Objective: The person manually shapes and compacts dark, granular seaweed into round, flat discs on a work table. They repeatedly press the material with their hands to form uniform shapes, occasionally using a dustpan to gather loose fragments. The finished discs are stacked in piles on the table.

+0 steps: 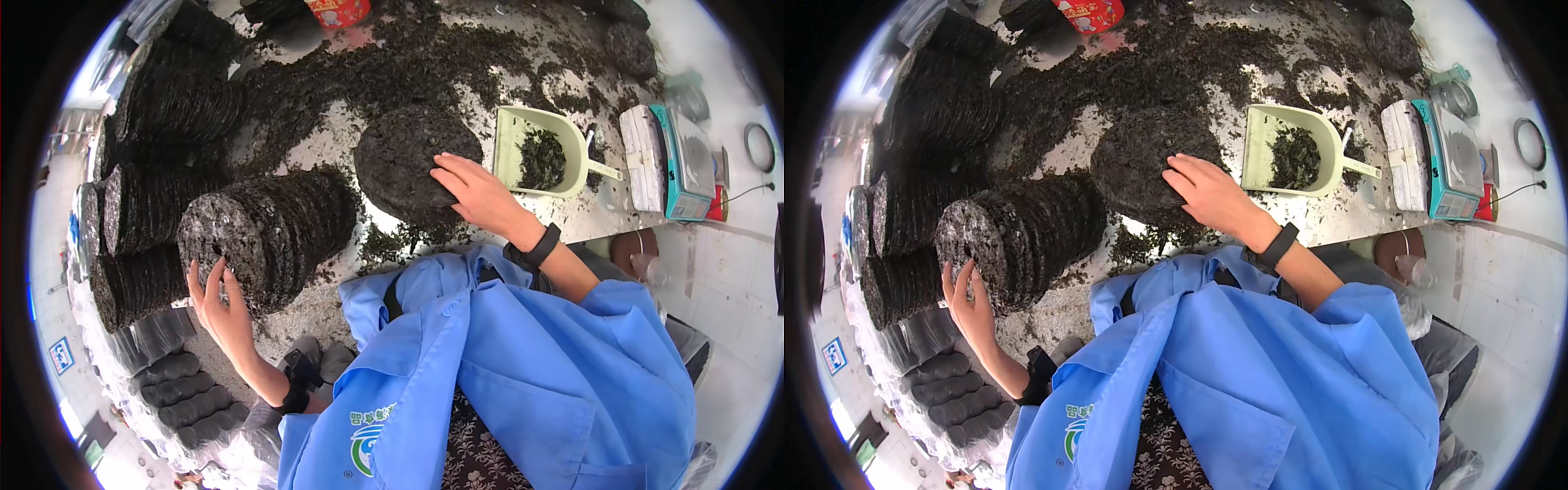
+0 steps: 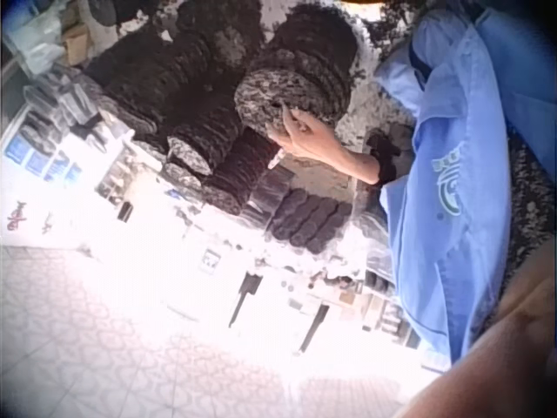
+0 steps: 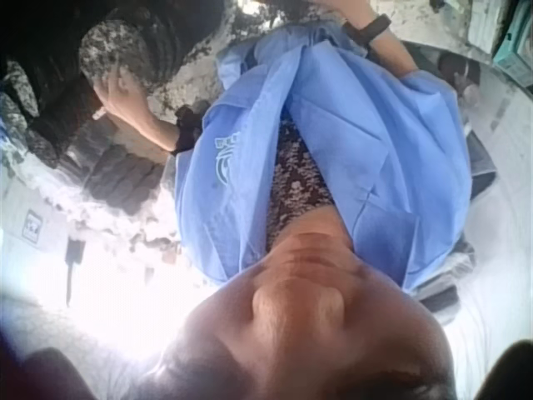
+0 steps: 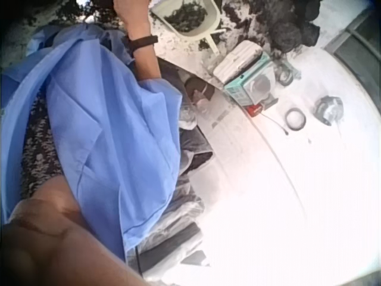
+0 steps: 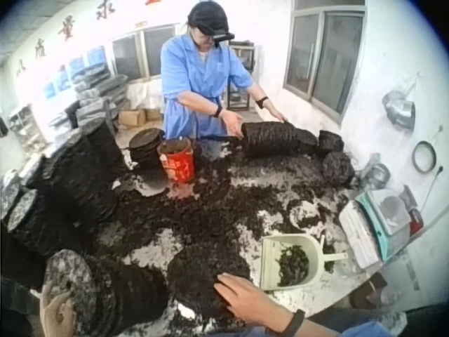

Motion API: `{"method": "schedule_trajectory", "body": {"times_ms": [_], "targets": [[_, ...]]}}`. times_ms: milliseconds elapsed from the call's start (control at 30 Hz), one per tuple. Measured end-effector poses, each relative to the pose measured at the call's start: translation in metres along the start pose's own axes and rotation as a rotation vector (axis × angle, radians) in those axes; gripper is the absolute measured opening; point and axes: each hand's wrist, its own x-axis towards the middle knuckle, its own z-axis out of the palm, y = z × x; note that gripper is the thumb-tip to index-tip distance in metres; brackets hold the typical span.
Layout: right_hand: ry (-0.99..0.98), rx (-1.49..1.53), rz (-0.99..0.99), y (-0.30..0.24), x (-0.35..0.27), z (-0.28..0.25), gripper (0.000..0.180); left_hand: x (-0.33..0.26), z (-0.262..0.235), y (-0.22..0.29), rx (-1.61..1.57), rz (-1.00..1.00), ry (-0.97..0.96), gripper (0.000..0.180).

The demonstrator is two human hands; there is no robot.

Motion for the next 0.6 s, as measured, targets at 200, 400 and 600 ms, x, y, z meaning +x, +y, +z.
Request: {"method": "schedule_trajectory", "body": {"times_ms": [200,400,600], "targets": [[0.228,-0.260,-0.083,-0.011,-0.001,-0.021,0.033,0.003,-0.015,0.111,-1.080,-0.152,-0.182,0.033],[-0.031,-0.114,-0.154,-0.008,-0.013,-0.003,0.052,-0.020,0.114,0.154,-1.339,-0.537,-0.756,0.065],[0.175,0.204,0.220,0.018,0.003,0.008,0.025,-0.015,0.138,0.150,-1.264,-0.466,-0.750,0.067]]}}
